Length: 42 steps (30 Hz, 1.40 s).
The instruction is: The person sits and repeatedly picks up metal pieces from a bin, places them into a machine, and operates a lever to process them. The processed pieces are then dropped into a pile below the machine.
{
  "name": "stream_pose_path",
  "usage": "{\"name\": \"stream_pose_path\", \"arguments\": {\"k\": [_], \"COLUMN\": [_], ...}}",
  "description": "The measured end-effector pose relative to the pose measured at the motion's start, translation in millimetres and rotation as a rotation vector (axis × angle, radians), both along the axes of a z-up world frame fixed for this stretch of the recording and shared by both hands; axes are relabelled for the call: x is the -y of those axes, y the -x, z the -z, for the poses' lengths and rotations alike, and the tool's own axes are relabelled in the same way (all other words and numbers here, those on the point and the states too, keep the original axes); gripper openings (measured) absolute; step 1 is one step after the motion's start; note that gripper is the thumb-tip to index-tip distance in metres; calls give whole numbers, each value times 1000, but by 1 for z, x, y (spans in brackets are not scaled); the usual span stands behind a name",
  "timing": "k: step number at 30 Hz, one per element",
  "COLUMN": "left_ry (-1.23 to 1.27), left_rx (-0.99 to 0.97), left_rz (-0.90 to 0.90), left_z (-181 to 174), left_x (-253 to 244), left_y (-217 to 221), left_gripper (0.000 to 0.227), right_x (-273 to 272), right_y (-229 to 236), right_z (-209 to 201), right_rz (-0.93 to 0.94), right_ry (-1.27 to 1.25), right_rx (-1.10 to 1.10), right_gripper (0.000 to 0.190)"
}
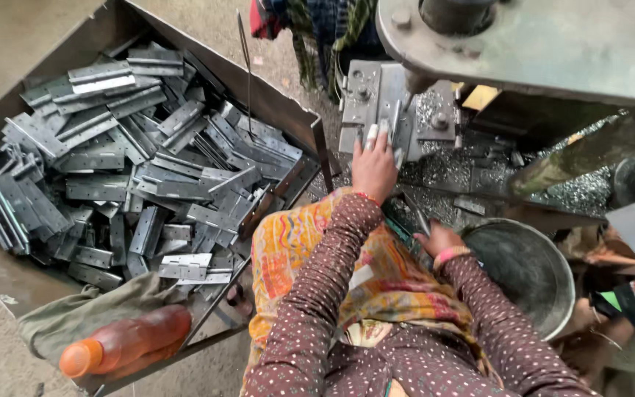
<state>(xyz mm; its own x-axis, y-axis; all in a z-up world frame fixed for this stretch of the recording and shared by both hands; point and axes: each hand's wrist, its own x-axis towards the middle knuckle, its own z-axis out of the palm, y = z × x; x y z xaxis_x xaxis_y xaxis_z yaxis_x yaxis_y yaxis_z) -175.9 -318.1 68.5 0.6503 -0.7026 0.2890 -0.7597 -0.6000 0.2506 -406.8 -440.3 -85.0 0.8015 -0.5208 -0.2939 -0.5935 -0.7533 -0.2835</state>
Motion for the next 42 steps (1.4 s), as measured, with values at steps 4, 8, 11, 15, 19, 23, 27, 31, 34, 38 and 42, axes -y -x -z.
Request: {"name": "stream_pose_path", "arguments": {"k": [4, 8, 11, 15, 19, 23, 27, 31, 34, 38, 42], "left_ry": [-25, 29, 43, -48, 6, -33, 19, 44, -32, -122, -81], "left_rx": [-19, 71, 3, -22, 138, 47, 55, 47, -42, -145, -39], "left_rz": [15, 9, 11, 10, -58, -28, -30, -39, -26, -33, -20], "left_z": [-2, 2, 2, 4, 8, 9, 14, 15, 14, 9, 3], "left_x": [6, 6, 6, 5, 27, 40, 32, 32, 45, 66, 53], "left_y": [-7, -5, -5, -7, -22, -35, -28, -24, -34, -46, -34], "left_gripper": [31, 31, 31, 30, 35, 36, 31, 25, 22, 25, 27], "right_x": [33, 4, -15, 4, 30, -1, -28, 5, 28, 12, -10], "right_y": [-37, -25, -8, -30, -54, -29, -8, -28, -46, -31, -9], "right_z": [-43, -54, -46, -51, -78, -73, -37, -48, -68, -61, -32], "right_rz": [-27, 68, 20, -31, -46, 73, 70, 41, -43, 52, 51], "right_ry": [-17, -52, 35, -106, -35, -156, 57, -71, -22, -140, 26], "right_rx": [-158, -182, 149, -87, -313, -206, -21, -196, -289, -240, 41], "right_gripper": [58, 53, 43, 49, 52, 48, 42, 47, 56, 51, 43]}}
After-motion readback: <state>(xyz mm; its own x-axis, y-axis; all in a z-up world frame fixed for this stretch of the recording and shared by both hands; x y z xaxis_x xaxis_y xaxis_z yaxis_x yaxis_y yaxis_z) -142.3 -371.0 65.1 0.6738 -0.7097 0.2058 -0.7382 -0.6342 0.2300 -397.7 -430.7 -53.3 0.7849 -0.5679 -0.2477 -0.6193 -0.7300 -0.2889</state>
